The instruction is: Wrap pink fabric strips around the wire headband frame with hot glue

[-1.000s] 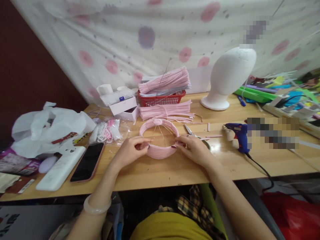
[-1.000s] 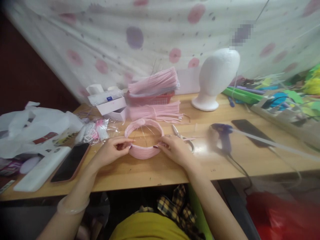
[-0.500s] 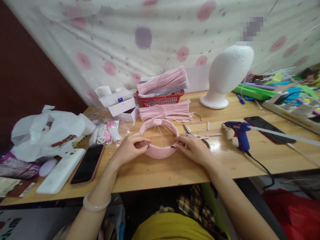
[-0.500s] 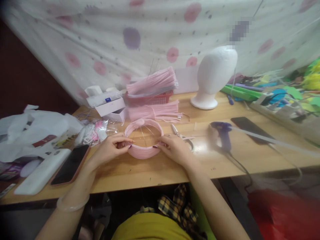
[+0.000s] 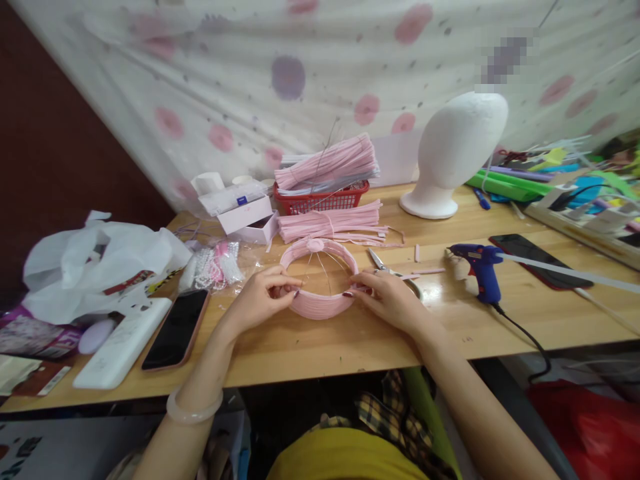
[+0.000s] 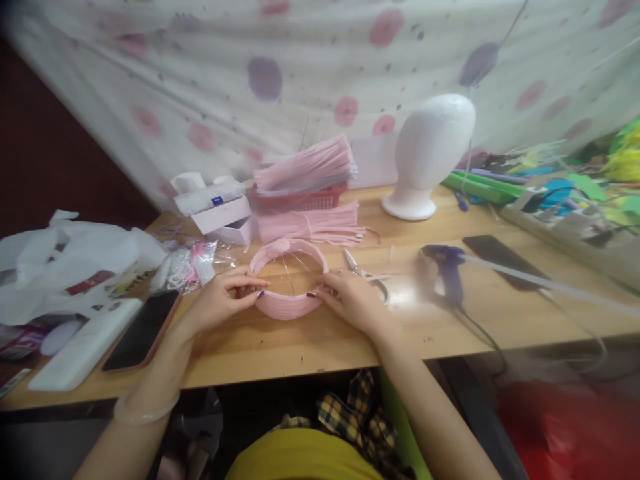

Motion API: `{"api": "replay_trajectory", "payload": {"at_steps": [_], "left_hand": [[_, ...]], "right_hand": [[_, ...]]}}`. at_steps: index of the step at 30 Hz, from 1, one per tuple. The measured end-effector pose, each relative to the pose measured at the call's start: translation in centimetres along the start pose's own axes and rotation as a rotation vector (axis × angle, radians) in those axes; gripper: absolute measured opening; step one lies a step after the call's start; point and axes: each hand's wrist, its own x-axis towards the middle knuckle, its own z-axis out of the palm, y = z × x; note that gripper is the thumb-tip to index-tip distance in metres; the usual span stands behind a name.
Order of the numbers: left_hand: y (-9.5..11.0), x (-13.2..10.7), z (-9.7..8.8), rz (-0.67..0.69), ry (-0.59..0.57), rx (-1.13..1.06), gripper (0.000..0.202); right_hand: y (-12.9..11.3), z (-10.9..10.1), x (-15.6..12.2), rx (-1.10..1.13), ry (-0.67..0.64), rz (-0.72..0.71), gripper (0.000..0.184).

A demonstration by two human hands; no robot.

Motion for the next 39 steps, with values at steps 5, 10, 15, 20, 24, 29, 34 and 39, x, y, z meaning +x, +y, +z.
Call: {"api": "replay_trajectory", "payload": {"at_steps": [5, 10, 15, 20, 24, 29, 34, 39], "left_hand": [[-0.19, 0.05, 0.10, 0.014, 0.000, 0.004, 0.019], [-0.21, -0.03, 0.03, 0.020, -0.002, -0.008, 0.020], [-0.14, -0.26, -0.27, 0.018, -0.010, -0.016, 0.021], [-0.13, -0.19, -0.23, 0.018, -0.007, 0.006, 0.021], [-0.18, -0.06, -0.10, 0.010, -0.010, 0.008, 0.020], [-0.36, -0.06, -0.14, 0.012, -0.008, 0.029, 0.019], [-0.45, -0.12, -0.20, 0.017, -0.015, 0.026, 0.020], [-0.18, -0.04, -0.10, 0.035, -0.004, 0.033, 0.018]], "right_hand": [[-0.05, -0.01, 0.01, 0.004, 0.002, -0.005, 0.009], [-0.07, -0.09, 0.07, 0.006, -0.002, -0.011, 0.010], [-0.08, -0.17, 0.05, 0.023, -0.004, -0.015, 0.013], [0.01, -0.04, 0.03, 0.019, -0.003, -0.001, 0.012], [0.05, 0.03, 0.07, 0.021, -0.011, -0.003, 0.012], [-0.02, -0.04, 0.11, 0.015, -0.010, -0.004, 0.014], [0.01, -0.04, 0.02, 0.012, -0.008, -0.003, 0.013], [0.07, 0.01, 0.03, -0.002, -0.002, -0.009, 0.014]]}}
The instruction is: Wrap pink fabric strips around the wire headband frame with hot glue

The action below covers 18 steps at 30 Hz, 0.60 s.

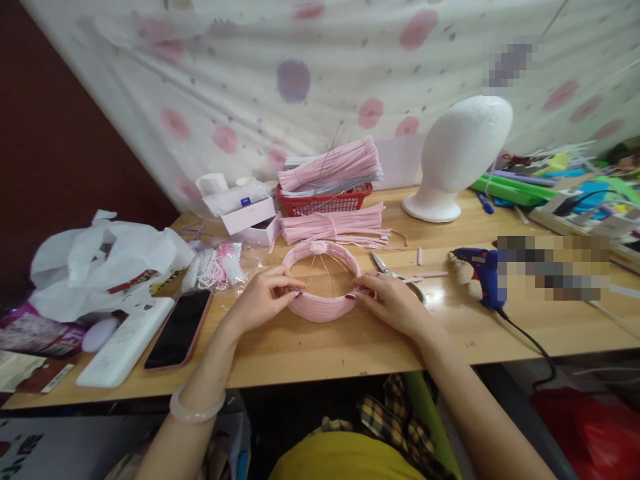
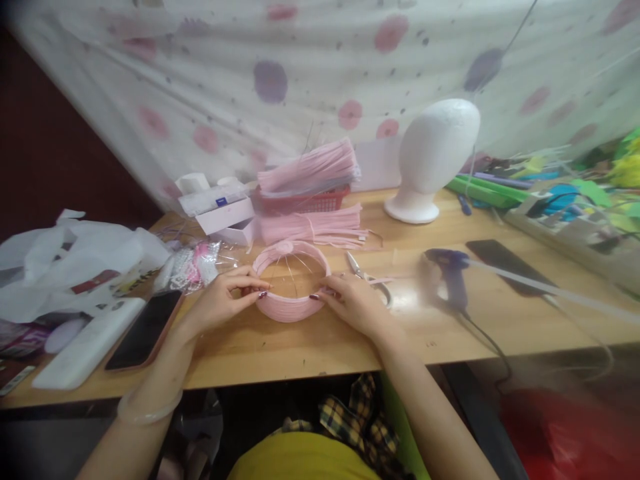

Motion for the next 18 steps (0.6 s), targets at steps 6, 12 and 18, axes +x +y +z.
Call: {"api": "replay_trajectory", "payload": {"at_steps": [6, 12, 18], "left_hand": [[0.0, 0.1, 0.2, 0.012, 0.018, 0.019, 0.018], [0.8, -1.1, -0.1, -0.010, 0.132, 0.113, 0.020], [3.5, -4.3, 3.4, 0.009, 0.208, 0.310, 0.034]], "right_hand": [[-0.1, 0.0, 0.0, 0.009, 0.002, 0.000, 0.013], [-0.2, -0.3, 0.1, 0.031, -0.003, -0.009, 0.017], [-0.2, -0.5, 0.2, 0.044, 0.016, -0.023, 0.018]]}}
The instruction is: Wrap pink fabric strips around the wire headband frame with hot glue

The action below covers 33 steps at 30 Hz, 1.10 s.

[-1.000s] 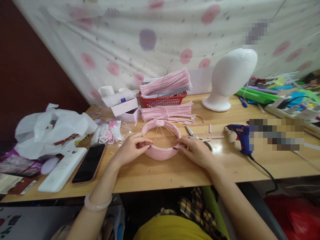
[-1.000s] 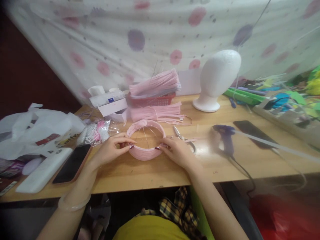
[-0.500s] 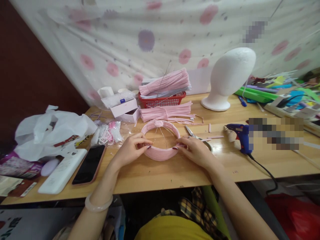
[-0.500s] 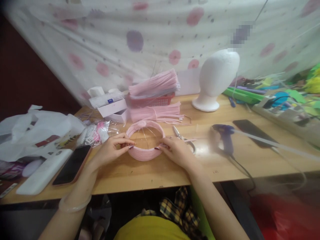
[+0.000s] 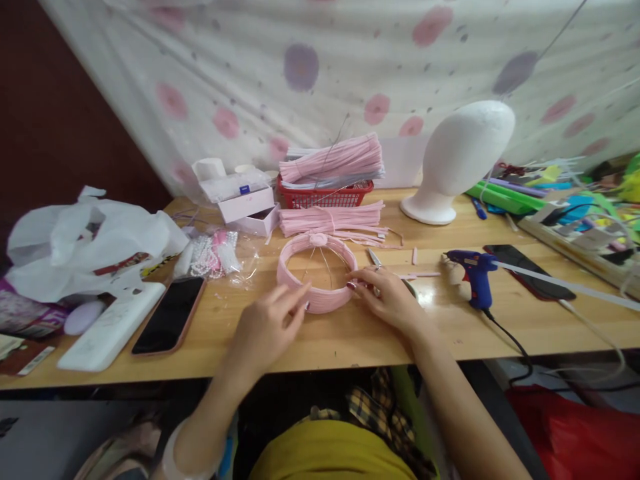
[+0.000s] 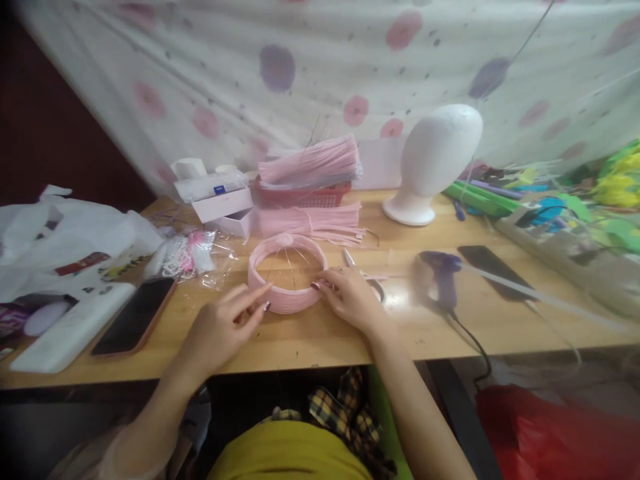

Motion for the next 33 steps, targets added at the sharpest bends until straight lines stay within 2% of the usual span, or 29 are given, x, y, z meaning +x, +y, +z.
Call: {"api": "replay_trajectory", "payload": {"at_steps": [3, 6, 12, 18, 23, 28, 33], "left_hand": [[1.0, -1.3, 1.8, 0.027, -0.013, 0.107, 0.039], [1.0, -1.7, 2.8, 0.032, -0.037, 0.150, 0.040], [0.7, -1.7, 2.9, 0.017, 0.008, 0.035, 0.037], [0.4, -1.4, 3.6, -0.002, 0.058, 0.052, 0.036], [0.1, -1.5, 4.8, 0.037, 0.184, 0.019, 0.027], [-0.1, -1.4, 5.1, 0.054, 0.272, -0.004, 0.021], [-0.1, -0.6, 5.0, 0.035, 0.266, -0.043, 0.022]], "right_hand": [[0.1, 0.2, 0.0, -0.009, 0.013, -0.008, 0.018], [0.2, 0.3, 0.0, -0.027, 0.047, -0.014, 0.018], [0.0, 0.3, -0.1, -0.052, 0.108, -0.038, 0.014], [0.0, 0.4, -0.1, -0.061, 0.124, -0.053, 0.013], [0.2, 0.6, -0.1, -0.059, 0.146, -0.080, 0.013], [0.5, 0.8, -0.1, -0.053, 0.166, -0.098, 0.011], [0.4, 0.7, 0.0, -0.053, 0.168, -0.106, 0.011]]}}
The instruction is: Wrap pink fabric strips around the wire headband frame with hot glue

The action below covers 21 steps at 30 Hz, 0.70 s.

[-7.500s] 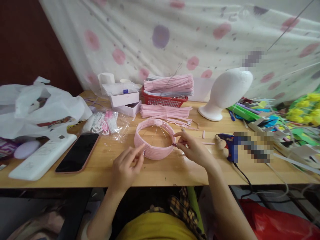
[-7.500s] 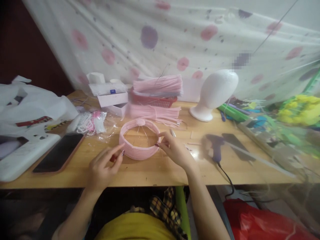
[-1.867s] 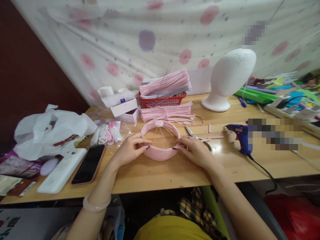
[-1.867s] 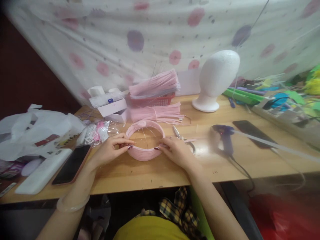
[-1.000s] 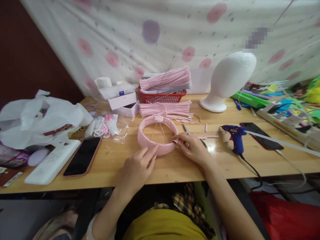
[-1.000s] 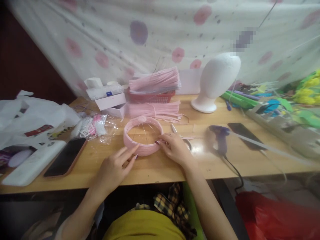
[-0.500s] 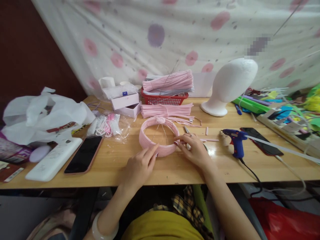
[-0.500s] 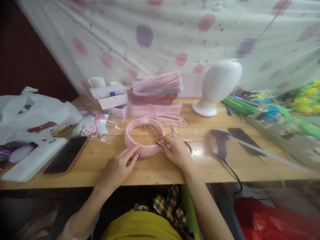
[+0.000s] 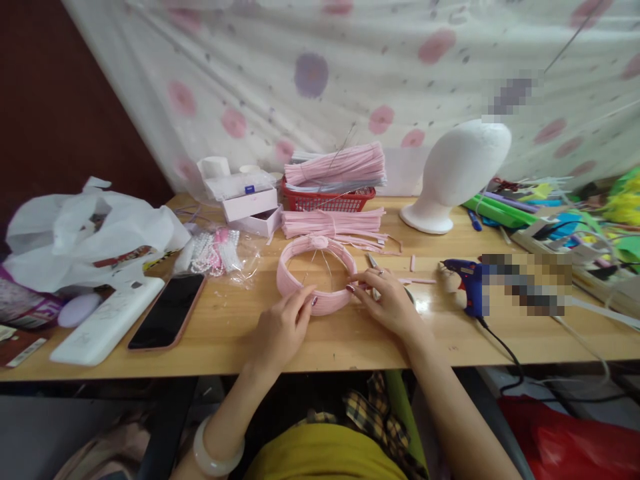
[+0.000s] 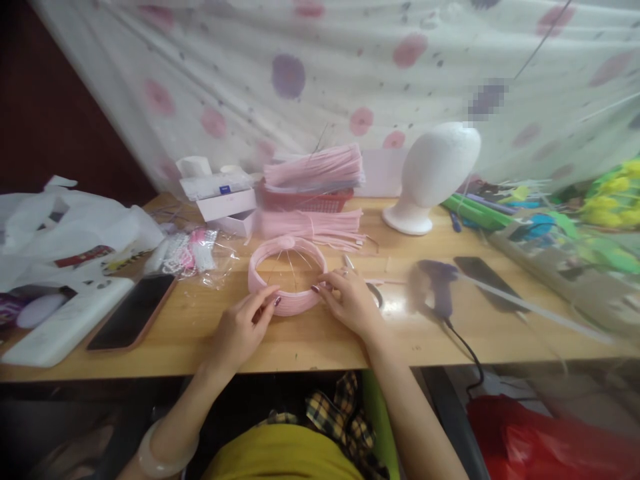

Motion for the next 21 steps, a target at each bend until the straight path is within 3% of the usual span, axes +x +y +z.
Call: {"api": "replay_trajectory", "payload": {"at_steps": [21], "left_hand": [[0.18, 0.13, 0.41, -0.012, 0.024, 0.084, 0.017]], "right_hand": [[0.10, 0.36, -0.03, -0.080, 0.064, -0.009, 0.016]]}}
